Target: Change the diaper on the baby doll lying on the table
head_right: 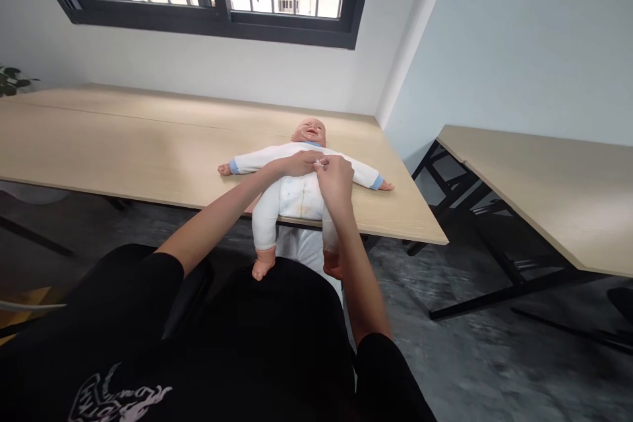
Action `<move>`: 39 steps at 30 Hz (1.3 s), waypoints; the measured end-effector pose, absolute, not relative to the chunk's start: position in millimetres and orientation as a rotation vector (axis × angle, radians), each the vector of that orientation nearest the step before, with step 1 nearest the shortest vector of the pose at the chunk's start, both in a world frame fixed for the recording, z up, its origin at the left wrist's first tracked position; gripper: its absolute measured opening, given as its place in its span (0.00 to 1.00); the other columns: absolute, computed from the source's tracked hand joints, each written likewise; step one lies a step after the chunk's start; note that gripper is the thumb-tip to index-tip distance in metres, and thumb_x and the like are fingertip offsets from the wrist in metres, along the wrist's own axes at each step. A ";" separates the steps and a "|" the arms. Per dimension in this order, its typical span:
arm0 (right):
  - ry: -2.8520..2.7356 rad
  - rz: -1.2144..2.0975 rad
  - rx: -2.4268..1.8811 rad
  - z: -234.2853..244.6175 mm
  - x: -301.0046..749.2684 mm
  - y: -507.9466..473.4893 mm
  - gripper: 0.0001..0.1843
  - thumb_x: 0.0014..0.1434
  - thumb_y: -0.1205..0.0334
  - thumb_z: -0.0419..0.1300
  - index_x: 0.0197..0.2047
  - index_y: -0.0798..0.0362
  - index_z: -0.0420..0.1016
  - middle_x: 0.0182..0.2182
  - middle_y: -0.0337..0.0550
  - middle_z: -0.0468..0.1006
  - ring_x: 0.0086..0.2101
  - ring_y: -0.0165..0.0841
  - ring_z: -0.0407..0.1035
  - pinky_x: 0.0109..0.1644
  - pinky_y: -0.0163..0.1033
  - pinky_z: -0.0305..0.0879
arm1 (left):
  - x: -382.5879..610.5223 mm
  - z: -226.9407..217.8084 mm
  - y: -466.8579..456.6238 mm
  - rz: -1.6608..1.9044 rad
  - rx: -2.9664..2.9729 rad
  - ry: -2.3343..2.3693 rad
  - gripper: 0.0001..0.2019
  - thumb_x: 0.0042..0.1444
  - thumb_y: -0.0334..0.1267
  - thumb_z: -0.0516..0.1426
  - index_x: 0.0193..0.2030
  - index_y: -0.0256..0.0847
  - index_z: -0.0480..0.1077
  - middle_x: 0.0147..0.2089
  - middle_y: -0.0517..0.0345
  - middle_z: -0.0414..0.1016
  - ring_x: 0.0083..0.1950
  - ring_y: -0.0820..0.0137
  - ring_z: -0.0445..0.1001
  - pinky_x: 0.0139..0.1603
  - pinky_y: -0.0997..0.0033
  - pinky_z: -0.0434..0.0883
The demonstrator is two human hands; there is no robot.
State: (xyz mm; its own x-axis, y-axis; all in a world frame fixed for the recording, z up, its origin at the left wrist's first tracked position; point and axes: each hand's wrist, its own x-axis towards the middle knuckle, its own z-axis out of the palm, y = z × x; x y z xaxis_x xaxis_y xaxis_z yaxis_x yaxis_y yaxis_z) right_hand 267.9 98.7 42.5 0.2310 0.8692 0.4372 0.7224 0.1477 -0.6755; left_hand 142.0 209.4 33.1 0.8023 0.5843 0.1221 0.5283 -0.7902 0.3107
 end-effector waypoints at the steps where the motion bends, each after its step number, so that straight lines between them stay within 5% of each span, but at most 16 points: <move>1: -1.549 0.147 -1.618 40.2 263.0 97.4 0.07 0.59 0.63 0.62 0.36 0.56 0.81 0.38 0.53 0.81 0.41 0.47 0.74 0.51 0.50 0.68 | 142.2 31.6 211.8 0.350 2.715 0.846 0.20 0.65 0.37 0.45 0.54 0.40 0.74 0.59 0.52 0.76 0.63 0.60 0.70 0.67 0.62 0.63; 5: -1.610 -0.005 -1.678 32.5 247.8 90.6 0.14 0.64 0.66 0.53 0.43 0.58 0.80 0.39 0.55 0.81 0.43 0.49 0.73 0.53 0.52 0.66 | 142.2 28.9 219.7 0.425 2.659 0.724 0.16 0.61 0.36 0.47 0.42 0.38 0.76 0.49 0.52 0.79 0.55 0.61 0.74 0.62 0.62 0.68; 13: -1.685 -0.111 -1.629 14.4 230.6 81.0 0.20 0.69 0.65 0.45 0.53 0.62 0.75 0.48 0.58 0.78 0.50 0.50 0.70 0.56 0.51 0.65 | 133.8 24.1 216.9 0.618 2.386 0.673 0.18 0.60 0.36 0.53 0.51 0.34 0.78 0.59 0.46 0.78 0.63 0.59 0.72 0.67 0.61 0.66; 17: -1.781 -0.153 -1.510 -1.1 229.7 75.4 0.24 0.74 0.60 0.42 0.61 0.62 0.71 0.53 0.58 0.77 0.53 0.47 0.70 0.60 0.51 0.64 | 130.6 20.8 200.7 0.943 2.215 0.711 0.17 0.64 0.40 0.52 0.47 0.30 0.78 0.53 0.41 0.80 0.56 0.59 0.77 0.60 0.63 0.71; 23: -1.870 -0.216 -1.480 -10.5 231.6 68.8 0.27 0.76 0.58 0.40 0.64 0.62 0.71 0.58 0.58 0.74 0.62 0.46 0.65 0.65 0.50 0.59 | 90.5 7.5 155.6 1.493 2.037 1.136 0.14 0.70 0.42 0.50 0.45 0.38 0.75 0.47 0.50 0.81 0.48 0.65 0.78 0.51 0.68 0.71; 33: -1.839 -0.201 -1.478 -11.8 232.0 69.9 0.26 0.75 0.59 0.41 0.60 0.61 0.75 0.59 0.55 0.74 0.62 0.45 0.66 0.66 0.50 0.59 | 24.2 -25.6 116.4 0.732 2.344 1.940 0.14 0.67 0.38 0.52 0.52 0.37 0.75 0.56 0.41 0.75 0.60 0.47 0.67 0.61 0.47 0.63; 39: -1.845 -0.206 -1.471 -11.8 233.2 69.9 0.25 0.74 0.60 0.42 0.60 0.60 0.75 0.59 0.53 0.75 0.62 0.45 0.66 0.65 0.49 0.60 | 18.5 -26.3 117.1 0.894 2.235 1.978 0.11 0.62 0.45 0.59 0.39 0.39 0.71 0.48 0.41 0.76 0.57 0.44 0.68 0.58 0.48 0.65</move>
